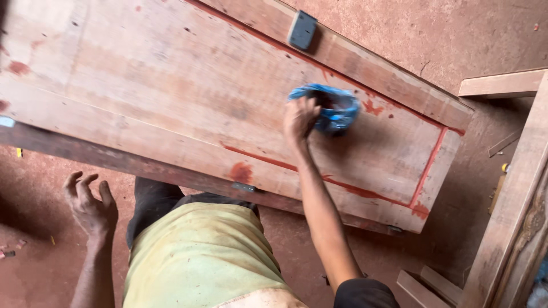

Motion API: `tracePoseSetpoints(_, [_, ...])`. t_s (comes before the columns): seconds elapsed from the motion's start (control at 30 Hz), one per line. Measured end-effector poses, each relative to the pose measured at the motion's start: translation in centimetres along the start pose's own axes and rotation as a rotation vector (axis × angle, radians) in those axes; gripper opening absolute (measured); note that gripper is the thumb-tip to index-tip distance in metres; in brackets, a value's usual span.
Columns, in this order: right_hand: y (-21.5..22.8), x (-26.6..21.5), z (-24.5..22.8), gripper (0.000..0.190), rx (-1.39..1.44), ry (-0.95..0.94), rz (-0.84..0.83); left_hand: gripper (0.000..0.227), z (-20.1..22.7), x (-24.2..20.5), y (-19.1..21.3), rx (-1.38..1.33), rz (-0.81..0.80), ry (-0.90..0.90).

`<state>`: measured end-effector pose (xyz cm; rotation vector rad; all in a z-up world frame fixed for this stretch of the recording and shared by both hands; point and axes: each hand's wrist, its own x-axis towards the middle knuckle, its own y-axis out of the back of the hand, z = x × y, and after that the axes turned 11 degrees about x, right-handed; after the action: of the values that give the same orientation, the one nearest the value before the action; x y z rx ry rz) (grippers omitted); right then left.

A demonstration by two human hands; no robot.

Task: The person applies reddish-brown wood filler to the grooves and edges of a wooden door using a small putty knife. They repeatedly scoop filler from a blue plastic bag and smooth it into the seams, working along the door's frame and panels.

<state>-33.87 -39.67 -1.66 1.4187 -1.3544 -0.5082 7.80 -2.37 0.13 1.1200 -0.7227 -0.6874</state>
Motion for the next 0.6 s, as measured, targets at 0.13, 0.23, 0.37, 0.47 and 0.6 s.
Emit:
tracePoseSetpoints(0.13, [-3.7,-1.1,-11.1,0.007,0.107,0.047,-0.024,0.013,-4.0,6.2,-0.6,-0.145,0.015,-0.086])
tracePoseSetpoints(0.23, [-5.3,-1.6,-17.7,0.008,0.233,-0.093,-0.012,0.012,-8.7,11.7,-0.5,-0.212,0.044,-0.150])
tracePoseSetpoints(0.37, [-6.6,-0.2,-21.1,0.015,0.003,-0.300,0.037,0.011,-15.6,19.8,0.1,-0.181,0.001,-0.209])
tracePoseSetpoints(0.47, [-8.1,1.4,-21.4,0.028,-0.205,-0.395,0.009,0.011,-19.2,23.9,2.5,-0.199,-0.023,-0.249])
tracePoseSetpoints(0.6, [-9.0,2.2,-19.9,0.024,-0.367,-0.607,-0.116,0.012,-22.3,26.5,4.6,-0.212,0.003,-0.243])
